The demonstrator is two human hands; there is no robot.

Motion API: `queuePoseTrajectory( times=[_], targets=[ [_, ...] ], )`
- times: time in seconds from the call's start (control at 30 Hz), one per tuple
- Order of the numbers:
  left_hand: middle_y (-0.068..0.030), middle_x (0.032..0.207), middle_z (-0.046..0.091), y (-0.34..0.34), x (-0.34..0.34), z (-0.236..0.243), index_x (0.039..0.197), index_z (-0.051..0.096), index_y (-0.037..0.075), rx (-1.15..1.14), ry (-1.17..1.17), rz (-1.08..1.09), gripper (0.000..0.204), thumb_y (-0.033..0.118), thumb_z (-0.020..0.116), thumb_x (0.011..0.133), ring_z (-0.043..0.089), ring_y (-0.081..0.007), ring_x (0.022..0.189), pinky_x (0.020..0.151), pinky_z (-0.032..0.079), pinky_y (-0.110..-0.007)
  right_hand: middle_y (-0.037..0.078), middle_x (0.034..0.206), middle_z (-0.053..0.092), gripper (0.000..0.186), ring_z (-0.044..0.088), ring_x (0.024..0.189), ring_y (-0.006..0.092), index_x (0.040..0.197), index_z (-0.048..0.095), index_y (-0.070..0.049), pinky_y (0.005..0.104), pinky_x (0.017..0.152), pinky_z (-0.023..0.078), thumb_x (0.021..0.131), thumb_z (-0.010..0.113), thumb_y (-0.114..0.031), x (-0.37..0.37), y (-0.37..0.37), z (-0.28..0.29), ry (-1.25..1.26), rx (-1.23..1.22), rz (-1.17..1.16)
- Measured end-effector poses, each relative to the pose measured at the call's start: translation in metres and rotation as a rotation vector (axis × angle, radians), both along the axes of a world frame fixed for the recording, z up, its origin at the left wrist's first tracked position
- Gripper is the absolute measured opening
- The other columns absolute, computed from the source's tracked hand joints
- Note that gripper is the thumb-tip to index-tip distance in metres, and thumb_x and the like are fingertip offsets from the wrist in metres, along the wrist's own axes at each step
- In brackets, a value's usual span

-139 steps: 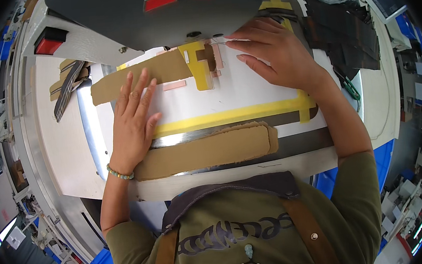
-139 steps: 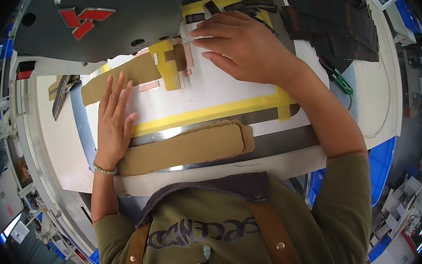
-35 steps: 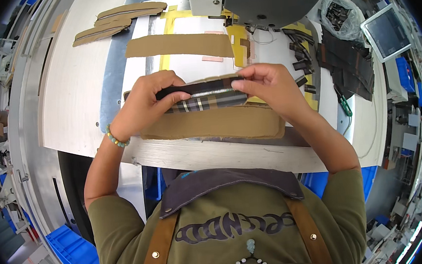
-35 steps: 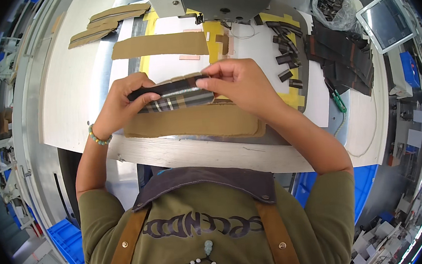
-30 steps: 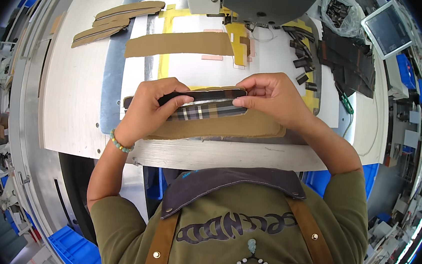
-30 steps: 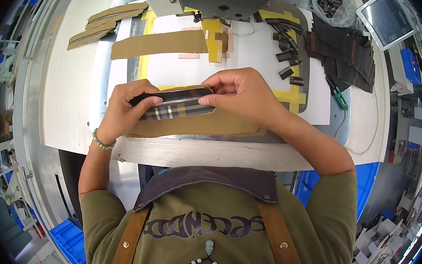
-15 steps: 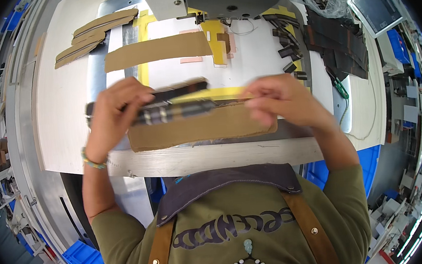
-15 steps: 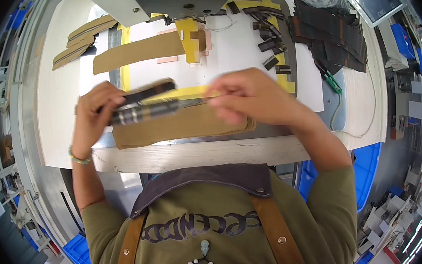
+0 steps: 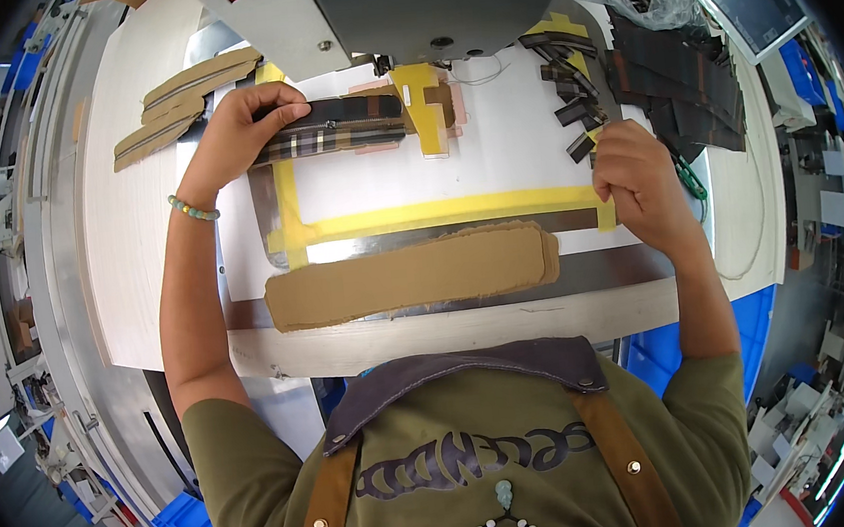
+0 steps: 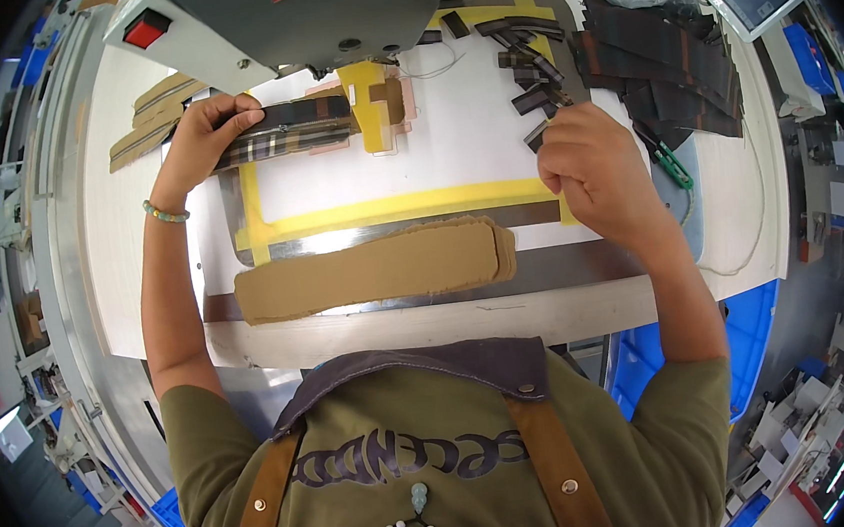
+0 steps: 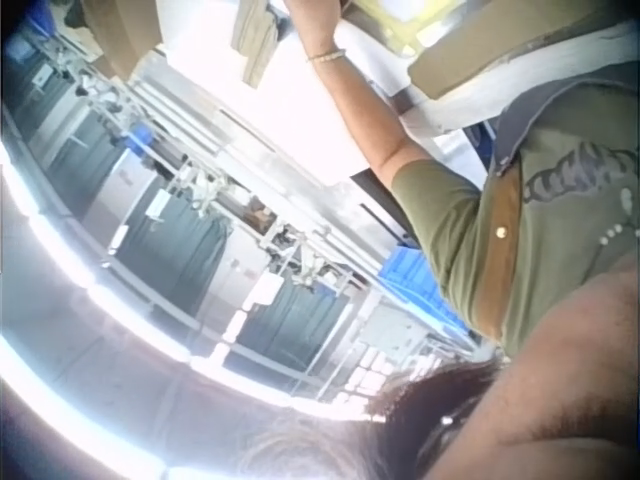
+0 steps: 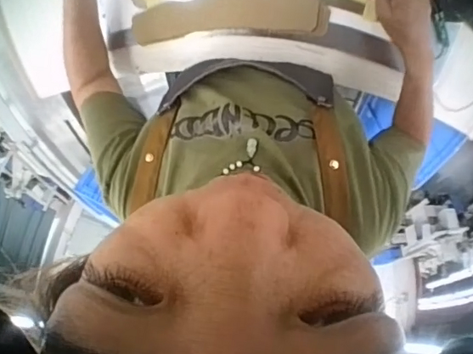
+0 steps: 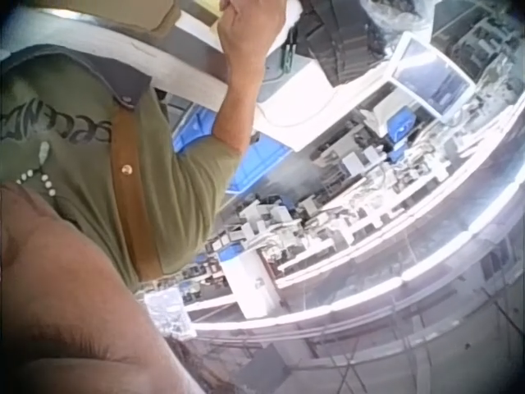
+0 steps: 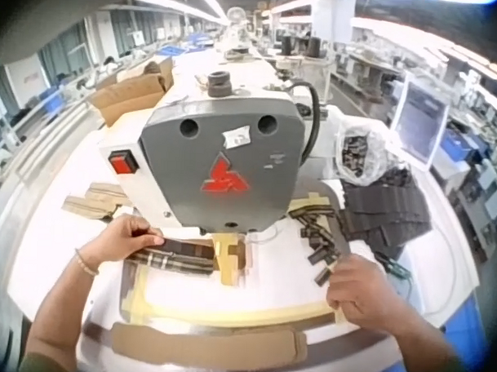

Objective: Operating an industrial sewing machine to assemble components of leather goods.

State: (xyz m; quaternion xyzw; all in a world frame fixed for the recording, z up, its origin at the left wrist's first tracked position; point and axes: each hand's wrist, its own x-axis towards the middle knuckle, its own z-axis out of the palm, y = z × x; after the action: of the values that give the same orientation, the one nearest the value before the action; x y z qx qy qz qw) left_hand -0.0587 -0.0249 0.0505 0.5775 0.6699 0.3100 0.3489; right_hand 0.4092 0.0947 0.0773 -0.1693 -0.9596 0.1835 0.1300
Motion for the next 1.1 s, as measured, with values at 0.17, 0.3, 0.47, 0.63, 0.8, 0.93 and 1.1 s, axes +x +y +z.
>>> queuePoseTrajectory(
  times=[0.17,0.3,0.47,0.63,0.8,0.93,1.1],
  targets=[
    [-0.0070,0.086,0.076,0.013,0.021,-0.018,0.110,0.082,-0.004,0.072,0.155,0.092,0.025,0.019,0.080,0.100,0.060,-0.0091,0.073,0.072,0.053,-0.027,0.012,0.112,0.070,0.017,0.063,0.124,0.0324,0.100,0.073,-0.003,0.0447,0.104,0.049,0.091,0.075,-0.016,-0.037,-0.001,-0.005,0.054,0.065,-0.005],
    [0.0009,0.089,0.073,0.024,0.039,-0.027,0.106,0.078,-0.002,0.084,0.096,0.082,0.018,0.015,0.076,0.103,0.059,-0.0061,0.079,0.077,0.053,-0.025,0.012,0.116,0.071,0.023,0.063,0.125,0.0308,0.104,0.075,-0.003,0.0449,0.106,0.049,0.093,0.078,-0.023,-0.067,0.021,-0.023,0.124,0.105,0.122],
    [-0.0039,0.091,0.078,0.021,0.051,-0.032,0.108,0.079,-0.001,0.173,0.224,0.064,0.016,0.012,0.078,0.100,0.064,-0.0076,0.081,0.080,0.054,-0.026,0.008,0.133,0.070,0.028,0.060,0.133,0.0310,0.119,0.077,-0.006,0.0473,0.113,0.047,0.095,0.076,-0.019,-0.104,0.033,-0.053,0.190,0.166,0.203],
    [-0.0081,0.097,0.081,0.020,0.056,-0.034,0.110,0.080,-0.001,0.184,0.242,0.104,0.017,0.012,0.079,0.098,0.069,-0.0099,0.082,0.081,0.055,-0.027,0.008,0.144,0.063,0.034,0.057,0.138,0.0303,0.127,0.076,-0.010,0.0477,0.116,0.046,0.094,0.077,-0.021,-0.094,0.029,-0.057,0.185,0.153,0.217],
    [-0.0125,0.095,0.080,0.021,0.060,-0.037,0.106,0.078,-0.003,0.287,0.284,0.103,0.019,0.012,0.082,0.096,0.070,-0.0137,0.080,0.079,0.056,-0.030,0.009,0.149,0.061,0.038,0.052,0.144,0.0302,0.131,0.074,-0.012,0.0492,0.119,0.043,0.094,0.077,-0.023,-0.094,0.032,-0.051,0.103,0.049,0.246],
    [-0.0158,0.089,0.077,0.021,0.061,-0.039,0.102,0.076,-0.004,0.344,0.359,0.108,0.019,0.011,0.084,0.094,0.070,-0.0231,0.074,0.075,0.056,-0.032,0.010,0.155,0.058,0.037,0.047,0.149,0.0314,0.132,0.074,-0.013,0.0518,0.123,0.039,0.098,0.074,-0.028,-0.098,0.032,-0.064,0.151,0.096,0.254],
    [-0.0147,0.095,0.077,0.011,0.061,-0.031,0.107,0.077,-0.001,0.248,0.455,0.098,0.020,0.009,0.084,0.091,0.072,-0.0282,0.082,0.078,0.056,-0.035,0.010,0.160,0.054,0.038,0.043,0.153,0.0316,0.134,0.073,-0.014,0.0542,0.128,0.035,0.101,0.072,-0.032,-0.096,0.032,-0.068,0.101,0.102,0.249]
  ],
)
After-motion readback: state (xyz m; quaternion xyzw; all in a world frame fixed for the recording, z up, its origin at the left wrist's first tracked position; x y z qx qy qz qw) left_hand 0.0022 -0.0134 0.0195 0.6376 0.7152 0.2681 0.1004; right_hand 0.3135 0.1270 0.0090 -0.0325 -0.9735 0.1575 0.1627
